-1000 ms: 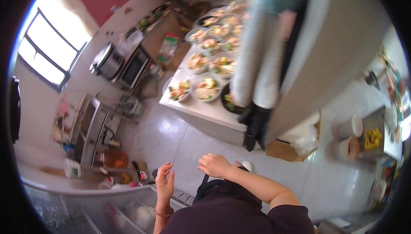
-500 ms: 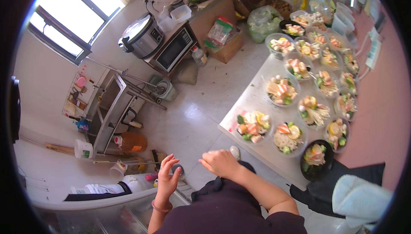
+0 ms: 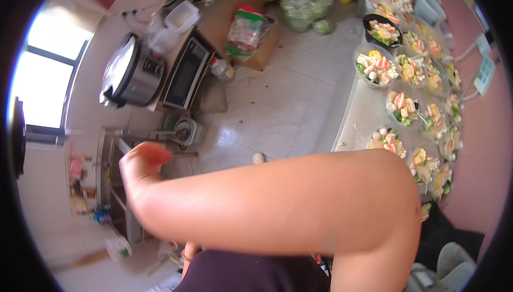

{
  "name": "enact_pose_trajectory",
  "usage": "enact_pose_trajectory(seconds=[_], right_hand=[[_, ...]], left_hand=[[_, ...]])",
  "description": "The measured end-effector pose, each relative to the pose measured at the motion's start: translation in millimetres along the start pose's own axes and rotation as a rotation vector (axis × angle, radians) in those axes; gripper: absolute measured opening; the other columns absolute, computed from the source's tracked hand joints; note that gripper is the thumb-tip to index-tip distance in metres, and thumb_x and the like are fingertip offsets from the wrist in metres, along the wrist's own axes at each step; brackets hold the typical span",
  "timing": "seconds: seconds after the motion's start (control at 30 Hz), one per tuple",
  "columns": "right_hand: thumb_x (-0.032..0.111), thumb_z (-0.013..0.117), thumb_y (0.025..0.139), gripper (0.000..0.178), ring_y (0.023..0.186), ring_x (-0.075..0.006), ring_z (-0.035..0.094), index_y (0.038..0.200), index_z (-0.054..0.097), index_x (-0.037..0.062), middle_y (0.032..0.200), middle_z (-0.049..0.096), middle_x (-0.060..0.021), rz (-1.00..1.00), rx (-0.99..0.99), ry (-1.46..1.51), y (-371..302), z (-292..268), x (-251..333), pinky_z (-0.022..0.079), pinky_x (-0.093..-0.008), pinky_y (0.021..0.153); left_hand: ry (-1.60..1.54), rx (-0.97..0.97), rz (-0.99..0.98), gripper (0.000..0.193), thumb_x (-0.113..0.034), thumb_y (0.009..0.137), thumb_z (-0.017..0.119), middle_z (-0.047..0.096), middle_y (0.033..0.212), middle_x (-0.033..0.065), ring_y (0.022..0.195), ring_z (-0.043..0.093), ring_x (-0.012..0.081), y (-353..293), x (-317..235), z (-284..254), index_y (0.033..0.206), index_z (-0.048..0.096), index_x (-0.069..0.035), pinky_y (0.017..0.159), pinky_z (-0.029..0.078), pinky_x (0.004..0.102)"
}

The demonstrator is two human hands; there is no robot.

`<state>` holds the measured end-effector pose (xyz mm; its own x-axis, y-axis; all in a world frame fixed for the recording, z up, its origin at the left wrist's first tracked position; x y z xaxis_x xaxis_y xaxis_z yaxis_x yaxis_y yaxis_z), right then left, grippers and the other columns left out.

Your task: The person assembles multiple individual food bowls by placing small white cylindrical items and white noodles into clear plastic containers. The person uses their hands to pick and place ingredients from bulk containers onto a table with many pre-portioned bowls.

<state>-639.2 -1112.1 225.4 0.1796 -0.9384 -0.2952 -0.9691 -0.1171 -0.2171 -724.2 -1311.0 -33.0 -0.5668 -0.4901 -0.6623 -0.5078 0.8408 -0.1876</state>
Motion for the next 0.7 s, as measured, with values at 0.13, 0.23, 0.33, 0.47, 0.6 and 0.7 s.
enact_pose_trajectory(seconds=[0.13, 0.23, 0.33, 0.47, 0.6, 0.7], right_hand=[[0.033, 0.073, 0.063, 0.031, 0.082, -0.0215, 0.063, 0.087, 0.071, 0.0138, 0.089, 0.065, -0.0014, 0.092, 0.156, 0.009, 5.6, 14.2, -55.9, 0.051, -0.0378, 0.06], [0.031, 0.072, 0.065, 0.028, 0.081, -0.0211, 0.064, 0.087, 0.071, 0.0129, 0.088, 0.066, -0.0018, 0.171, 0.259, 0.077, 11.4, 44.4, -103.2, 0.051, -0.0378, 0.059], [0.028, 0.071, 0.066, 0.026, 0.08, -0.0207, 0.065, 0.086, 0.071, 0.012, 0.087, 0.067, -0.0022, 0.221, 0.303, 0.109, 9.4, 62.9, -147.7, 0.052, -0.0377, 0.058], [0.024, 0.07, 0.069, 0.022, 0.078, -0.0201, 0.066, 0.086, 0.071, 0.0109, 0.086, 0.069, -0.0027, 0.316, 0.399, 0.173, -8.6, 119.0, -217.2, 0.052, -0.0376, 0.056], [0.02, 0.068, 0.071, 0.018, 0.076, -0.0195, 0.068, 0.085, 0.07, 0.0097, 0.085, 0.07, -0.0032, 0.44, 0.397, 0.354, -56.8, 212.3, -305.7, 0.052, -0.0376, 0.054], [0.018, 0.067, 0.072, 0.017, 0.073, -0.019, 0.068, 0.086, 0.068, 0.0089, 0.082, 0.07, -0.0031, 0.71, 0.156, 0.411, -121.3, 282.1, -379.0, 0.052, -0.0373, 0.052]], left_hand=[[0.194, 0.061, 0.268, 0.032, -0.001, 0.081, 0.069, 0.051, 0.132, 0.0186, 0.113, 0.058, 0.0356, 129.9, -65.1, -37.5, 0.111, 0.06, -0.006, 0.091, 0.049, 0.039], [0.231, 0.212, 0.37, 0.035, -0.002, 0.082, 0.068, 0.048, 0.135, 0.0172, 0.115, 0.058, 0.0344, 214.4, -92.9, -43.8, 0.115, 0.057, -0.005, 0.092, 0.049, 0.0382], [0.187, 0.293, 0.251, 0.035, 0.003, 0.081, 0.065, 0.047, 0.139, 0.0151, 0.122, 0.053, 0.0305, 283.0, -133.3, -37.1, 0.115, 0.061, -0.005, 0.095, 0.047, 0.0363], [0.094, 0.262, -0.244, 0.031, -0.005, 0.081, 0.061, 0.051, 0.133, 0.0133, 0.12, 0.054, 0.0285, 348.3, -291.6, -6.2, 0.112, 0.065, -0.007, 0.095, 0.047, 0.0364], [0.324, 0.435, 0.633, 0.034, -0.012, 0.082, 0.068, 0.05, 0.134, 0.0219, 0.123, 0.05, 0.0385, 450.4, -274.7, 68.3, 0.114, 0.062, -0.005, 0.098, 0.046, 0.0429], [0.266, 0.376, 0.733, 0.038, -0.007, 0.081, 0.07, 0.043, 0.14, 0.0234, 0.125, 0.048, 0.0419, 507.2, -310.6, 97.4, 0.117, 0.059, -0.005, 0.099, 0.045, 0.044]])
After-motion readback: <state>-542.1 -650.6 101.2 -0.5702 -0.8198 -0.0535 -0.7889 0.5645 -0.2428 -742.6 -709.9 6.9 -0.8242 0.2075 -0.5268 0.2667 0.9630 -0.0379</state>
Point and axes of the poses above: each hand's wrist, its own y-axis towards the middle knuckle, its own z-axis out of the palm, x = y × z, the point moved 7 cm from there along y, towards the middle knuckle
